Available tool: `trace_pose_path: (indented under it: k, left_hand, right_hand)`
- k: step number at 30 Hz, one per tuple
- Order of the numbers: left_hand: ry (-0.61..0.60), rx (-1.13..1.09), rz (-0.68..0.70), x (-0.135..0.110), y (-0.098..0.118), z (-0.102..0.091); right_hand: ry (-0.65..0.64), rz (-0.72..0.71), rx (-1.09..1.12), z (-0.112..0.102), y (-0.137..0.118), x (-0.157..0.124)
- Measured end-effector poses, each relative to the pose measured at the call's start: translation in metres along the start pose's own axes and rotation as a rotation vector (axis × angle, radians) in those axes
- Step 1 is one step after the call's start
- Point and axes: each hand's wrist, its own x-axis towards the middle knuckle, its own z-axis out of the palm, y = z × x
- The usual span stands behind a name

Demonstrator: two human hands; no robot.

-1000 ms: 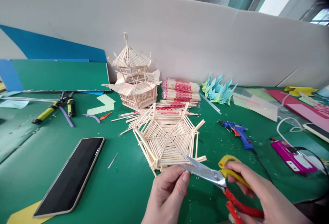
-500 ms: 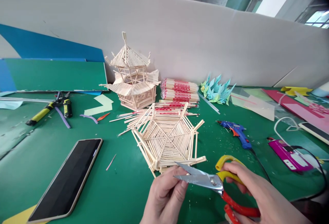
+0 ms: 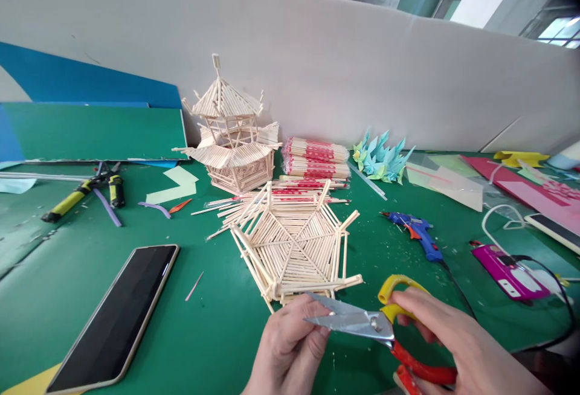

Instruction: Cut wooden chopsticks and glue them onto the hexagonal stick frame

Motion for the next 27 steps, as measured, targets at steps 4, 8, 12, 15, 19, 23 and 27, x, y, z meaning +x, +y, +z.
trace_pose_path:
  k: [4,8,12,15,19,23,27]
  left_hand:
    - [0.012,0.017,0.037,0.002,0.003,-0.001]
    - [0.024,0.048,0.030,0.001,0.006,0.001]
    - [0.111,-0.066,-0.102,-0.004,0.008,0.006]
    - [0.139,-0.224,-0.283,-0.007,0.006,0.010]
    - [0.088,-0.490,-0.460,-0.008,0.001,0.012]
    - [-0.004,-0.696,-0.533,-0.008,-0.002,0.009]
    - [-0.065,-0.854,-0.534,-0.004,0.000,0.010]
  right_hand:
    - [0.065,-0.060,-0.028,0.001,-0.002,0.003]
    - [0.066,-0.058,0.034,0.003,-0.001,0.001]
    - [0.065,0.110,0.155,0.000,0.008,0.007]
    - [0.139,0.356,0.161,0.003,0.026,0.015]
    - [0.135,0.506,-0.038,0.022,0.065,0.026]
    - [0.162,0.555,-0.149,0.041,0.097,0.031]
    - [0.202,0.493,-0.182,0.034,0.090,0.030]
